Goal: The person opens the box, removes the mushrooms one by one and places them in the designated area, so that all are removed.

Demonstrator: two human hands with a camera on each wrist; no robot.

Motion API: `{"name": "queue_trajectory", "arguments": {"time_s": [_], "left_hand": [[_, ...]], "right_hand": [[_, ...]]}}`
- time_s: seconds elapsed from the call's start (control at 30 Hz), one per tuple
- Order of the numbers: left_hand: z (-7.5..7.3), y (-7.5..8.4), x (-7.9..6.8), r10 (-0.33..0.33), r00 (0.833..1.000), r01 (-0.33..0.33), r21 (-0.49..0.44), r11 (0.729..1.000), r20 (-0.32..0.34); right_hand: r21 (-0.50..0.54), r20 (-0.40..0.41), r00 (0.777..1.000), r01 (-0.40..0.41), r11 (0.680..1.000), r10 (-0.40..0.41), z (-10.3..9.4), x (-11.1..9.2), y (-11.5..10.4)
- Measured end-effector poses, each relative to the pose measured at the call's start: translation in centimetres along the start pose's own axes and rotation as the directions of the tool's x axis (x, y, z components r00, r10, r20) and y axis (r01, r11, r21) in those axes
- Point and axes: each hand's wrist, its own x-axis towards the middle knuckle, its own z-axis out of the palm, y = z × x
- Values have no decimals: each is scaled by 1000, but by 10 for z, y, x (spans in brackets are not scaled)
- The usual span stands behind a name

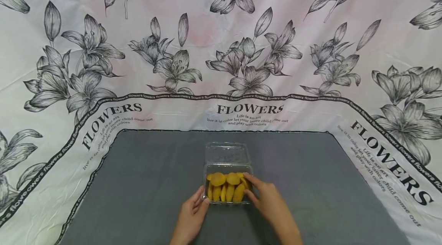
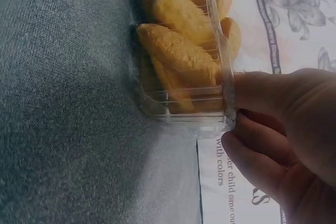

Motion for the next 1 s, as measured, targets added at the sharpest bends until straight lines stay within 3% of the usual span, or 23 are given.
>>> {"name": "queue_trajectory", "arguments": {"time_s": [0.3,0.67,1.0], "left_hand": [[1,0,0,-4,1000,4,7,1000,-5],[1,2,-1,-5,1000,5,9,1000,-11],[0,1,0,-13,1000,13,19,1000,-5]], "right_hand": [[34,-39,999,-16,999,17,1,4,-3],[54,-194,976,115,992,-102,0,6,-3],[114,-186,980,95,989,-72,-4,7,0]]}}
